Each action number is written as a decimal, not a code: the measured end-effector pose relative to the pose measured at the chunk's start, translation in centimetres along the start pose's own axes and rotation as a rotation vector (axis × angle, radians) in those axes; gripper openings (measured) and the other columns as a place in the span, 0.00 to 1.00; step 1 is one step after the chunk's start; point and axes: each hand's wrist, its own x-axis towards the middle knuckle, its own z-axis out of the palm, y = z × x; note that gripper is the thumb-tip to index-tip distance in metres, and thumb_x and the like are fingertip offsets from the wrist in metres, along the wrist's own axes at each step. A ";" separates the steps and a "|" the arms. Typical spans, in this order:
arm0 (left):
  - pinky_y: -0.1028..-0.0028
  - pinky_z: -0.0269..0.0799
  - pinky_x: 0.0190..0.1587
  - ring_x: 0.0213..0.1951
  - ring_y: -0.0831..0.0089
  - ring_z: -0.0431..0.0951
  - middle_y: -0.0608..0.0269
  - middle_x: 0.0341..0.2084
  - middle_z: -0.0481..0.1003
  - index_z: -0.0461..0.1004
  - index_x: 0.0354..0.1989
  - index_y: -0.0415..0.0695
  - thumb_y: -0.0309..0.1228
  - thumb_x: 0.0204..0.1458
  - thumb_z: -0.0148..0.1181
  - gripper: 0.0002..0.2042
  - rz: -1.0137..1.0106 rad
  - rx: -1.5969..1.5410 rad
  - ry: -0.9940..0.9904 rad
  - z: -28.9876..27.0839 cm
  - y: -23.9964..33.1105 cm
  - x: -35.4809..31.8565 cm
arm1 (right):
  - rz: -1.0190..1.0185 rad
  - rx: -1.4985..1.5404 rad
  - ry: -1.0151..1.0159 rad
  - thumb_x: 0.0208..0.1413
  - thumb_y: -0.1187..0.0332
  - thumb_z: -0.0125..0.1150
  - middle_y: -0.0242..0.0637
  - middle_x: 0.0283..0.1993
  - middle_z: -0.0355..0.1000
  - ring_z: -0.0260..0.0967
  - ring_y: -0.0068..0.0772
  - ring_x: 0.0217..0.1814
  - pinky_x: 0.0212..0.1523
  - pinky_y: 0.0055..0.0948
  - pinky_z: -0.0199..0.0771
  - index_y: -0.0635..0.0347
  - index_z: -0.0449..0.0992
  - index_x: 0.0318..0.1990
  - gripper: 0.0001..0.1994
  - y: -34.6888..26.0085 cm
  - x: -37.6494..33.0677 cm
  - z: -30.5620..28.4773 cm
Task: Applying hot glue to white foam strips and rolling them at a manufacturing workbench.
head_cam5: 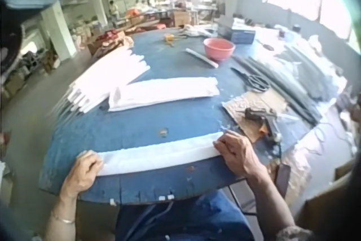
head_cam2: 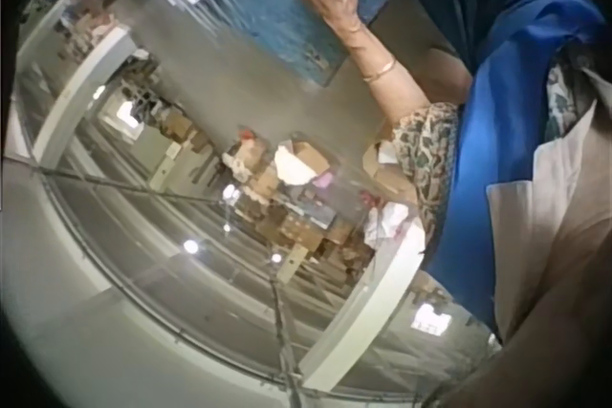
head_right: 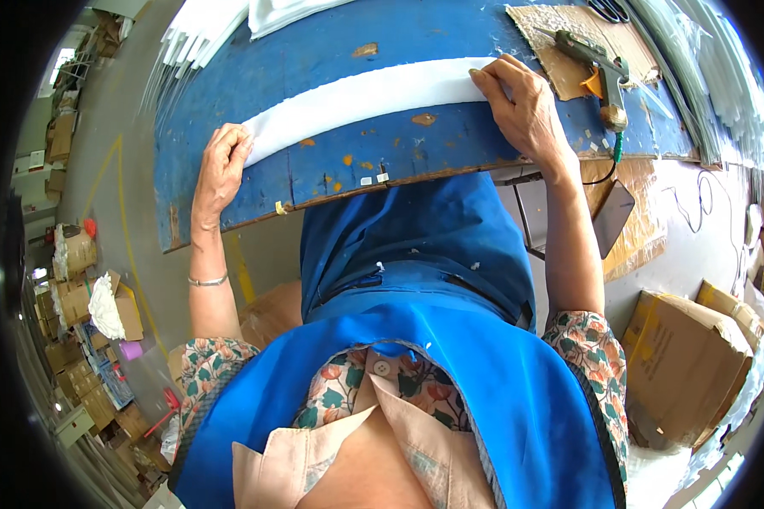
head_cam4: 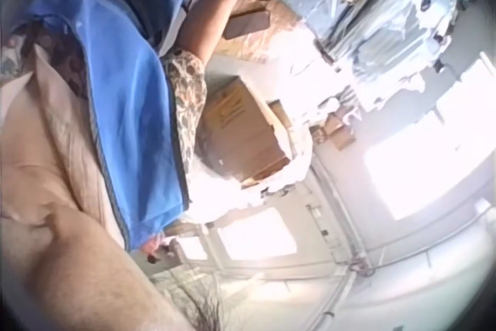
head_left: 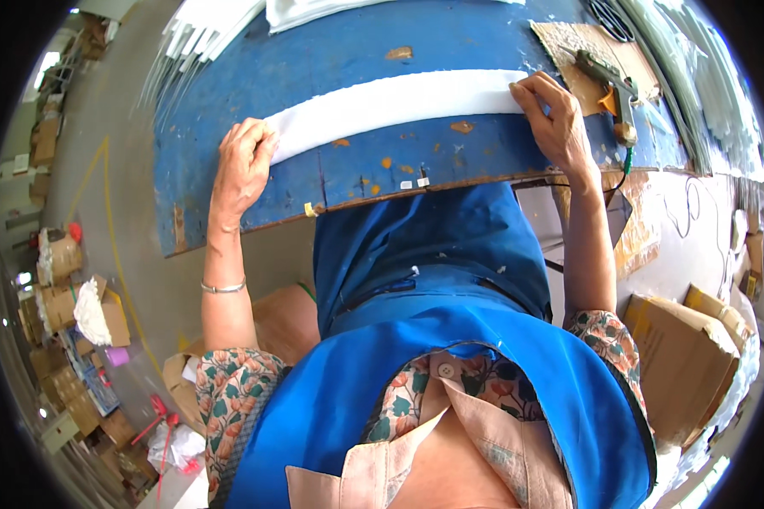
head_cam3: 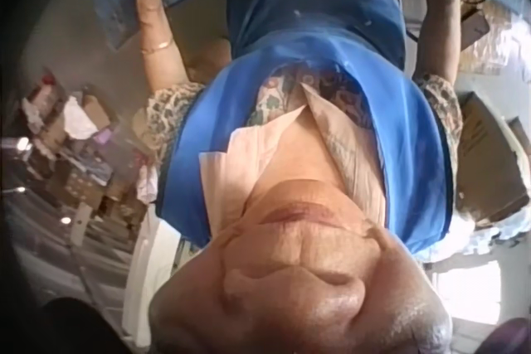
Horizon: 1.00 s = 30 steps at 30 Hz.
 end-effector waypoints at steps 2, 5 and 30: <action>0.64 0.63 0.40 0.31 0.59 0.69 0.59 0.27 0.71 0.70 0.28 0.38 0.28 0.55 0.55 0.07 0.019 -0.007 -0.004 0.0 0.2 -0.1 | -0.010 0.011 -0.005 0.60 0.67 0.56 0.43 0.31 0.70 0.70 0.40 0.31 0.35 0.33 0.68 0.68 0.75 0.35 0.11 0.3 -0.2 -0.1; 0.65 0.63 0.43 0.33 0.60 0.69 0.59 0.30 0.72 0.71 0.28 0.37 0.35 0.58 0.54 0.12 0.001 -0.046 -0.015 -0.5 0.5 -0.6 | -0.062 0.065 -0.041 0.59 0.68 0.58 0.42 0.35 0.73 0.71 0.37 0.35 0.39 0.31 0.70 0.67 0.76 0.35 0.09 0.4 -0.7 -0.3; 0.51 0.50 0.64 0.60 0.54 0.66 0.50 0.53 0.70 0.72 0.46 0.41 0.40 0.58 0.56 0.15 0.030 -0.066 0.229 0.0 2.0 -3.9 | -0.134 -0.579 -0.238 0.59 0.51 0.54 0.55 0.72 0.46 0.40 0.55 0.75 0.71 0.54 0.32 0.59 0.58 0.67 0.33 -4.1 -1.2 2.5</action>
